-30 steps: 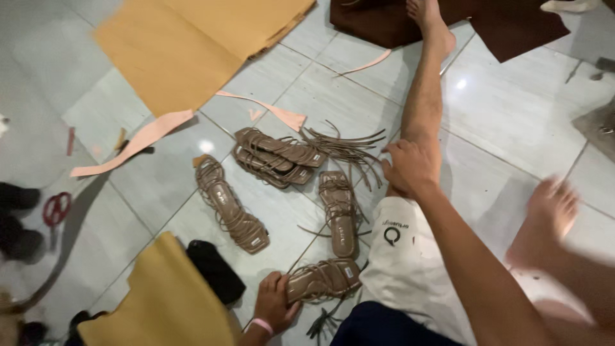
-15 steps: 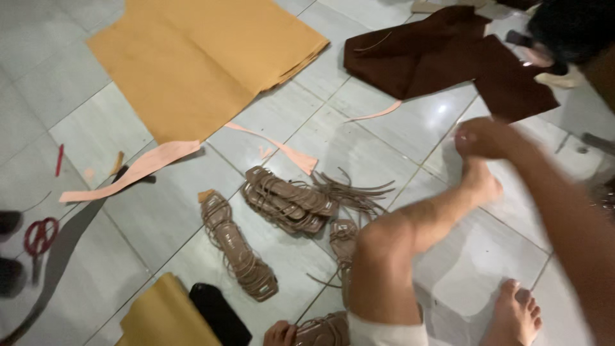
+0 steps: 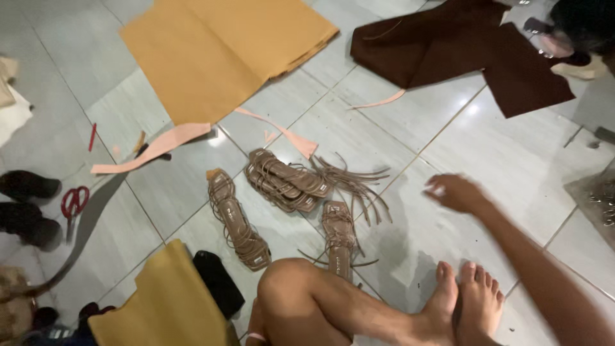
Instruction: The person sits on a tiled floor and ties the straps of a brown strappy sandal. They wrap the long straps around the foot and ankle, then tie them into a knot. Several other sandals and loose straps are visible on the floor nearby.
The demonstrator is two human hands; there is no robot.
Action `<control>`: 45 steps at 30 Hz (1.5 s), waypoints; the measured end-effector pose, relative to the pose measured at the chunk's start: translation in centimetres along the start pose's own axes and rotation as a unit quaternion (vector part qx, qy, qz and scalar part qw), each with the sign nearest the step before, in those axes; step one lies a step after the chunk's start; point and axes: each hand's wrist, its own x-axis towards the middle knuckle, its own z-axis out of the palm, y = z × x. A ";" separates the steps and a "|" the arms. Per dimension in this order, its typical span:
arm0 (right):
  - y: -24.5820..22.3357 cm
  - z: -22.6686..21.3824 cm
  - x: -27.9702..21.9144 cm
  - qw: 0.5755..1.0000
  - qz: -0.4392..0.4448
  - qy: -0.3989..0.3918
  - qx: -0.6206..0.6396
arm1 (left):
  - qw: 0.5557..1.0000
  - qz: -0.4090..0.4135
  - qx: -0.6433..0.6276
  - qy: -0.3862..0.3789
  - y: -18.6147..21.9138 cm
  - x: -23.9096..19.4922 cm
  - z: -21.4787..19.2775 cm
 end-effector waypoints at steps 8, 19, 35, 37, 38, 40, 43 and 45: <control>-8.4 14.7 -1.5 0.979 0.065 0.031 0.189 | 0.790 -0.150 -0.544 -0.238 10.0 5.6 19.4; 1.5 14.5 -9.5 0.976 0.093 0.048 0.192 | 0.892 -0.213 -0.367 -0.155 9.0 7.7 21.1; -0.5 16.1 -42.1 0.561 0.410 0.295 0.656 | 0.956 -0.235 -0.108 -0.141 2.2 13.3 21.4; -3.4 14.4 -41.3 0.650 0.376 0.243 0.614 | 0.958 -0.060 0.050 -0.277 0.0 14.0 20.4; -4.0 12.9 -39.4 0.700 0.348 0.221 0.583 | 0.959 -0.109 -0.078 -0.251 -0.9 14.7 20.0; -4.6 9.4 -33.9 0.906 0.209 0.191 0.314 | 0.905 -0.201 -0.329 -0.180 -2.3 15.8 19.1; -5.8 3.7 -29.0 0.915 0.223 0.186 0.280 | 0.945 0.057 0.090 -0.309 -3.0 16.9 16.8; -6.4 0.1 -28.3 0.743 0.349 0.154 0.550 | 0.910 -0.153 -0.256 -0.289 -3.7 18.3 17.2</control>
